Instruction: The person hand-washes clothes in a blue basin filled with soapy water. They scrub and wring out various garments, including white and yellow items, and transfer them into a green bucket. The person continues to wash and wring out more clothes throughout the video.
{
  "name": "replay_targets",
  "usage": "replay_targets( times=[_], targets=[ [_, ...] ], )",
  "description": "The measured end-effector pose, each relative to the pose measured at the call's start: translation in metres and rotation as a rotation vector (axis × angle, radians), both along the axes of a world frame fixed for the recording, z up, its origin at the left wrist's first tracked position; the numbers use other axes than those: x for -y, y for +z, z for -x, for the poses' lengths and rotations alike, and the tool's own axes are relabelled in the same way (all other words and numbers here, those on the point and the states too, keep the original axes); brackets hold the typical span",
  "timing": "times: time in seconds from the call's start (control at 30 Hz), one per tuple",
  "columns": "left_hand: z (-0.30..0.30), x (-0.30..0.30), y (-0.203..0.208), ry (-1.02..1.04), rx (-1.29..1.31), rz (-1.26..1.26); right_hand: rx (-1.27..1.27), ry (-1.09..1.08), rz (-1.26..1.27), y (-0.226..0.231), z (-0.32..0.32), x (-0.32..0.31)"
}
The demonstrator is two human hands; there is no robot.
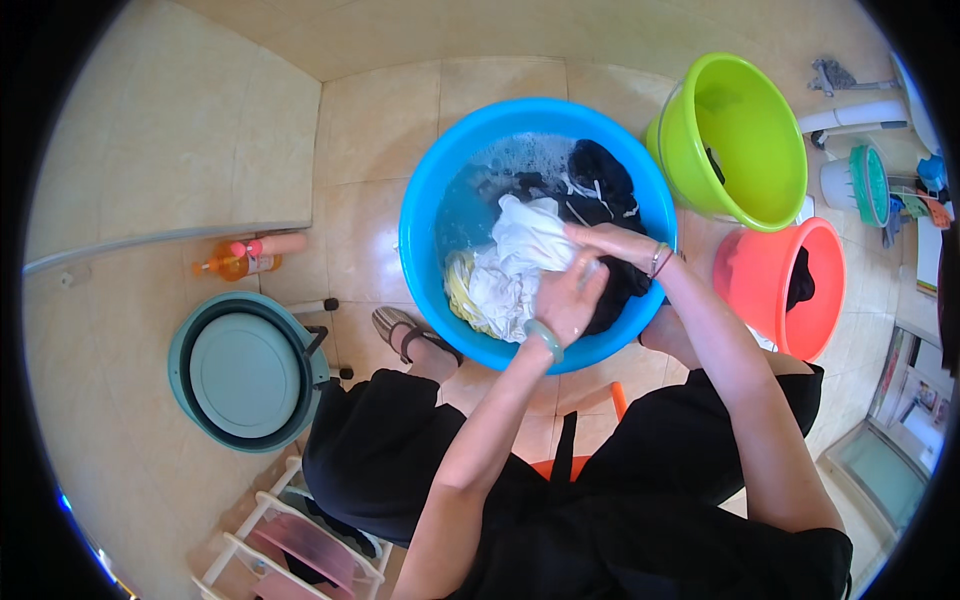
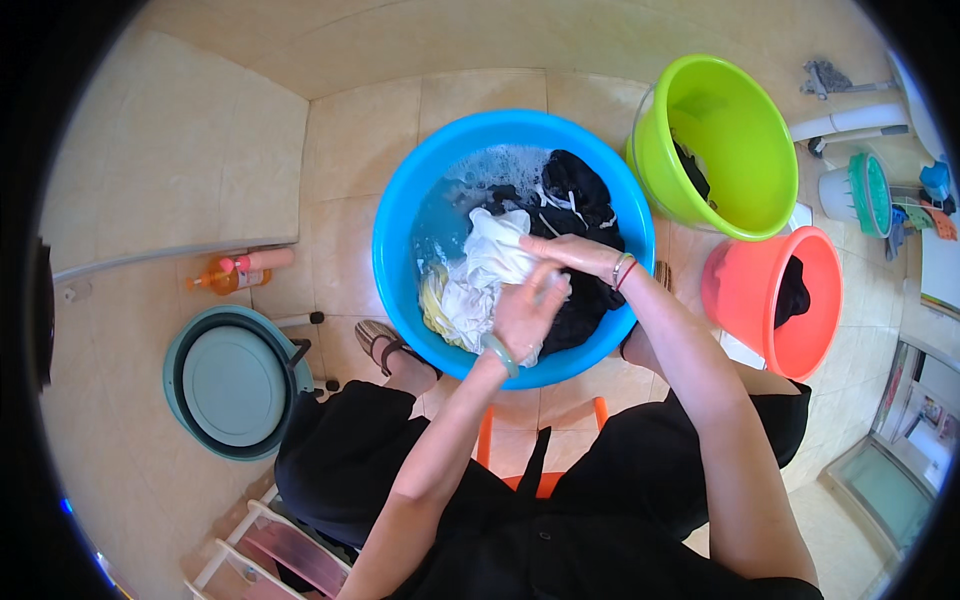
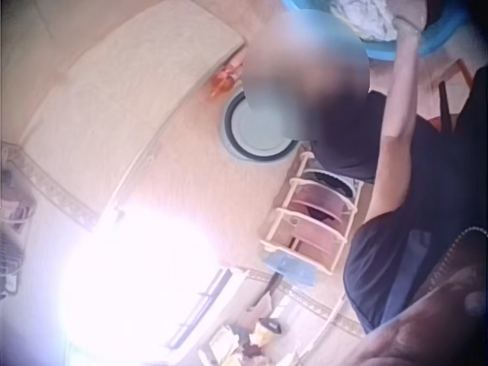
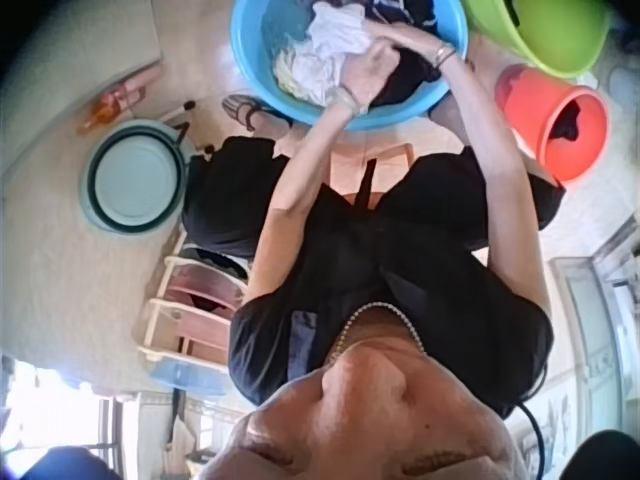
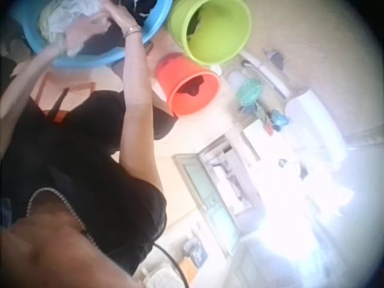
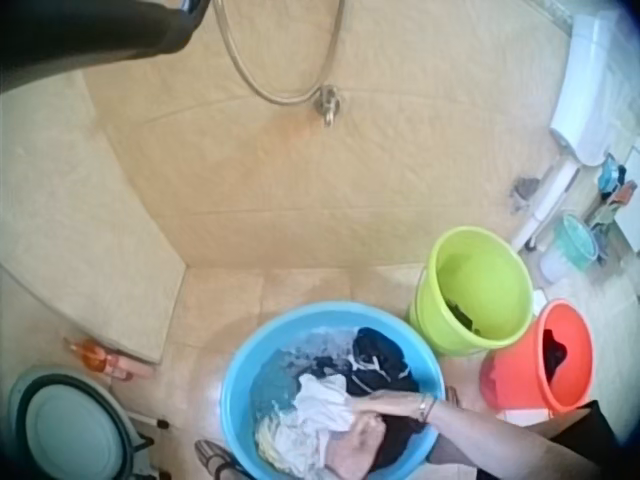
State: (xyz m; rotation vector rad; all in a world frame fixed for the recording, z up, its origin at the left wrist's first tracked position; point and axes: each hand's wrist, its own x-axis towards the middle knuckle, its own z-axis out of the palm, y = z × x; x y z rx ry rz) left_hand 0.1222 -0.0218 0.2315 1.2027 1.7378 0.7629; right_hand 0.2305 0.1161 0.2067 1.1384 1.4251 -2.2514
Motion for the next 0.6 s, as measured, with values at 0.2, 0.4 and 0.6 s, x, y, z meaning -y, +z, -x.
replay_targets(
  times=[0.2,0.4,0.6],
  targets=[
    [-0.009,0.027,-0.065,0.278,0.673,-0.065,0.151,-0.085,-0.611,-0.027,-0.012,0.018],
    [0.049,-0.004,-0.076,0.734,1.533,0.186,-0.328,0.185,-1.155,0.029,0.029,0.091],
    [0.075,-0.012,-0.068,0.562,1.587,-0.044,-0.065,0.206,-1.168,0.116,0.052,0.124]
  ],
)
